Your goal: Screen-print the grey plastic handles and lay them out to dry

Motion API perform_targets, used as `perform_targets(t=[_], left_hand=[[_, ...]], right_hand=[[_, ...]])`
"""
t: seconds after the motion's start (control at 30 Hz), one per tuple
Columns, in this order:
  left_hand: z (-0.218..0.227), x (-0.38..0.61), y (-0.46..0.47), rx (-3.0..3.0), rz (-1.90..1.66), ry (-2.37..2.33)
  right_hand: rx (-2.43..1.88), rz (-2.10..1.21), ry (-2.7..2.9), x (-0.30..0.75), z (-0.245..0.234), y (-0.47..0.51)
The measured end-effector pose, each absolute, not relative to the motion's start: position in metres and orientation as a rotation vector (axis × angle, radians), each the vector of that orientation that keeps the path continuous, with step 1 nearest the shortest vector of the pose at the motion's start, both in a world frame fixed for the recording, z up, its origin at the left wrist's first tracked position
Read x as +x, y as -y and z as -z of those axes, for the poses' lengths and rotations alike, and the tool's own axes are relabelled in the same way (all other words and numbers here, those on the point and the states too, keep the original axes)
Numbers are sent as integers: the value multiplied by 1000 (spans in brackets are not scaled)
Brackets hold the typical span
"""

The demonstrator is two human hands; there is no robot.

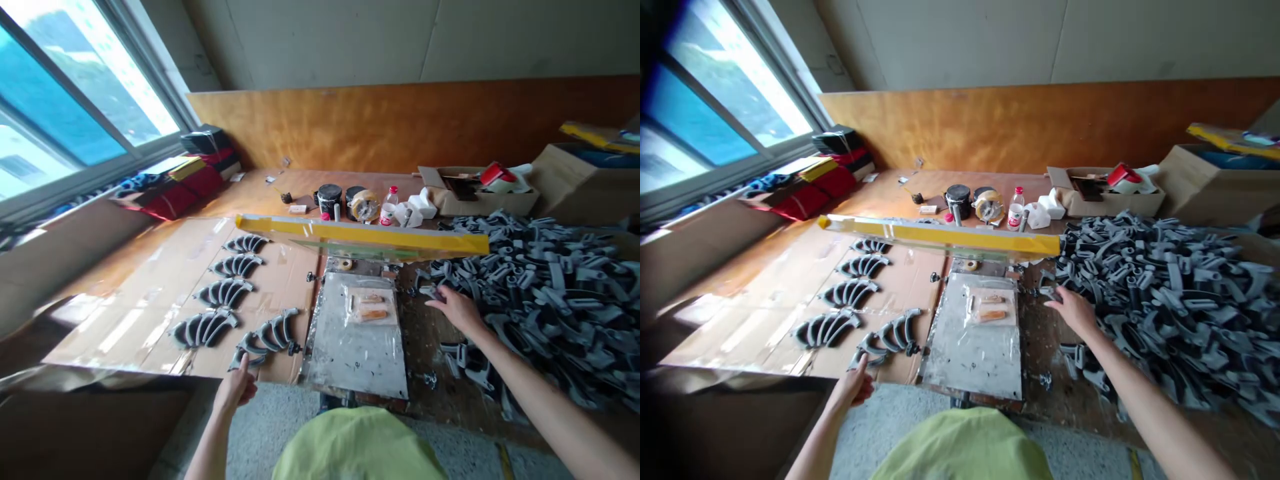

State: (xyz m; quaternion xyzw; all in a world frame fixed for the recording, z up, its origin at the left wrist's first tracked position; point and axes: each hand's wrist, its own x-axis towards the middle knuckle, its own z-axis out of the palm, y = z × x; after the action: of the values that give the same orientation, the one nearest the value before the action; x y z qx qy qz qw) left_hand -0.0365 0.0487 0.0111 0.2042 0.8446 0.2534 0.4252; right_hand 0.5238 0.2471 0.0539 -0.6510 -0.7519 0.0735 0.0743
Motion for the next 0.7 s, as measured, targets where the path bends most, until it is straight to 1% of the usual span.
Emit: perform_targets(t=[0.1, 0.17, 0.23, 0.33, 0.43, 0.5, 0.6, 0.7], left_hand=[[-37, -27, -73, 509, -641, -2086], [-59, -14, -101, 588, -767, -2038], [-87, 6, -132, 694, -929, -1957], [-140, 41, -172, 921, -1286, -1716], [-193, 72, -202, 1044, -1567, -1461], [-218, 85, -215, 1069, -1696, -1311], [-235, 88, -221, 1091, -1698, -1248], [-228, 77, -202, 1111, -1590, -1317]], right_hand=[[-1512, -455, 2143, 456, -62, -238], [-1294, -470, 2166, 410, -60, -231], [-1174, -452, 2225, 376, -54, -227], [-1156, -408, 2323, 354, -44, -225], [-1205, -315, 2423, 353, -39, -219], [-1240, -258, 2471, 353, -41, -212], [-1246, -228, 2524, 355, -52, -205], [-1314, -248, 2430, 371, -72, -213]])
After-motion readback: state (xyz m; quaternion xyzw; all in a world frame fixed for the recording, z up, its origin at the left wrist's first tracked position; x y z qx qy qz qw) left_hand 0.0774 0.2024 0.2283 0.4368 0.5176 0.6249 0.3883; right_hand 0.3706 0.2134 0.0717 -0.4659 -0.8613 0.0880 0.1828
